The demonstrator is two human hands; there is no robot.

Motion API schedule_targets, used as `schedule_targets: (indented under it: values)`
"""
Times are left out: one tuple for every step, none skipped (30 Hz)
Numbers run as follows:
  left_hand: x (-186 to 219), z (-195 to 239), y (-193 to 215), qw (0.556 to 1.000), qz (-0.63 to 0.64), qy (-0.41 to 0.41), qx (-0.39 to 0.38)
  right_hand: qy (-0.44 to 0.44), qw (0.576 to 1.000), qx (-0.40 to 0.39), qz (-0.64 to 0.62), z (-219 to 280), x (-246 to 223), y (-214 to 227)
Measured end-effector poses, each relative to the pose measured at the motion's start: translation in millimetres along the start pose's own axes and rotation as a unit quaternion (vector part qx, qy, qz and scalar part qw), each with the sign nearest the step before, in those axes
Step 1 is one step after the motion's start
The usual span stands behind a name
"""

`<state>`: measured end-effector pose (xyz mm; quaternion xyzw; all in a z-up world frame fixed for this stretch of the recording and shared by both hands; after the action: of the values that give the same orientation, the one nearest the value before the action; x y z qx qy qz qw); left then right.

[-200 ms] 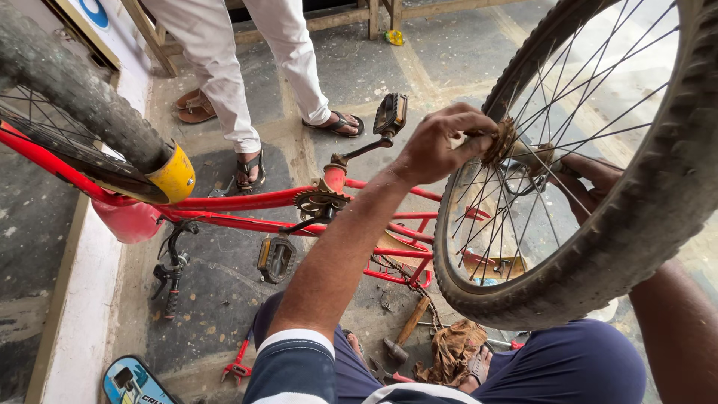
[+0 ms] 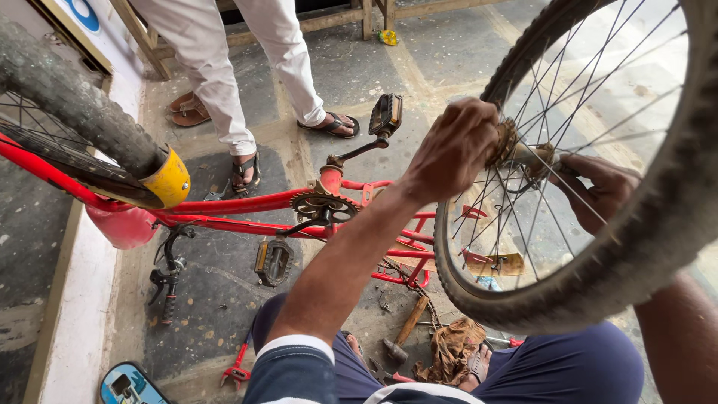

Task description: The person is repairing a bicycle wheel by hand. They are seen adjusting the spokes and the hub of the rear wheel, which is removed from the frame. The person uses a thin metal tool to manipulate the components of the wheel hub.

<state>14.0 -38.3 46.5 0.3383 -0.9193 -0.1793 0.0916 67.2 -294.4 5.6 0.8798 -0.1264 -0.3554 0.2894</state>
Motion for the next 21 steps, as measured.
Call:
schedule_targets:
  values:
    - [10.5,5.4,2.0,0.999,-0.022,-0.021,0.009,-0.027,0.997,0.0,0.066,0.0,1.0,1.9]
    - [15.5,15.2,8.8,0.999,-0.023,0.005,0.029,-0.022,0.998,-0.002,0.061,-0.6,-0.4,4.7]
    - [18.7,26.8,17.9,0.998,-0.023,0.028,0.047,-0.017,0.998,-0.002,0.055,-2.0,-1.1,7.8]
    - [17.8,33.7,21.5,0.996,-0.023,0.052,0.065,-0.013,0.999,-0.002,0.048,-3.2,-1.4,10.0]
    - [4.1,42.8,17.2,0.98,0.05,0.183,0.061,-0.003,1.0,-0.009,0.026,-1.5,-2.0,9.8]
    - [-8.6,56.1,11.1,0.942,0.123,0.31,0.05,0.008,1.0,-0.016,0.003,-1.0,-2.1,9.8]
    - [-19.0,69.1,1.7,0.883,0.193,0.427,0.035,0.021,0.999,-0.022,-0.019,-3.3,-2.0,10.8]
    - [-26.6,71.2,-1.3,0.875,0.192,0.443,0.044,0.018,1.0,-0.024,-0.008,-5.8,0.0,11.6]
    - [-38.2,71.7,-3.8,0.866,0.191,0.46,0.052,0.014,1.0,-0.026,0.004,-6.5,2.3,11.7]
    - [-49.0,72.3,-7.3,0.857,0.189,0.477,0.06,0.01,0.999,-0.029,0.015,-5.7,4.4,12.4]
    - [-59.1,70.2,-11.4,0.862,0.178,0.471,0.062,0.0,0.999,-0.034,0.014,-5.8,7.0,13.2]
    - [-69.8,69.6,-16.7,0.867,0.167,0.466,0.064,-0.011,0.999,-0.04,0.012,-5.4,9.6,14.3]
    - [-78.1,74.3,-23.8,0.871,0.156,0.461,0.066,-0.022,0.999,-0.046,0.011,-3.5,12.3,14.9]
    - [-86.2,88.7,-35.6,0.849,0.131,0.51,0.046,-0.043,0.998,-0.048,-0.007,-0.8,16.1,14.8]
    - [-93.9,104.0,-50.4,0.824,0.104,0.556,0.026,-0.064,0.997,-0.048,-0.024,2.1,20.4,14.4]
    - [-102.0,120.3,-65.8,0.797,0.077,0.6,0.006,-0.085,0.994,-0.049,-0.041,4.9,25.6,14.4]
    - [-104.1,137.8,-82.7,0.785,0.055,0.617,-0.009,-0.09,0.994,-0.048,-0.033,8.3,30.6,14.7]
    - [-103.5,155.9,-98.9,0.772,0.033,0.634,-0.023,-0.095,0.994,-0.046,-0.025,10.1,36.3,13.2]
    - [-106.8,167.9,-112.9,0.76,0.011,0.649,-0.037,-0.099,0.994,-0.044,-0.015,10.8,41.8,13.4]
    - [-112.7,173.7,-127.8,0.76,0.044,0.646,-0.059,-0.09,0.995,-0.04,-0.015,12.6,45.1,13.6]
    - [-117.2,178.1,-140.5,0.758,0.077,0.642,-0.08,-0.08,0.996,-0.037,-0.014,14.9,47.7,13.8]
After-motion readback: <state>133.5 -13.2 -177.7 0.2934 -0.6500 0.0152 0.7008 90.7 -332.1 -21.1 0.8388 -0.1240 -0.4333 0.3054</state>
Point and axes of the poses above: each hand's wrist, its own z-axis away from the middle knuckle, its own y-axis out of the back of the hand, x = y × z, the point moved 5 cm from there along -z, towards the middle knuckle, and after that the axes turned 5 degrees about -y, right-handed, at the moved point
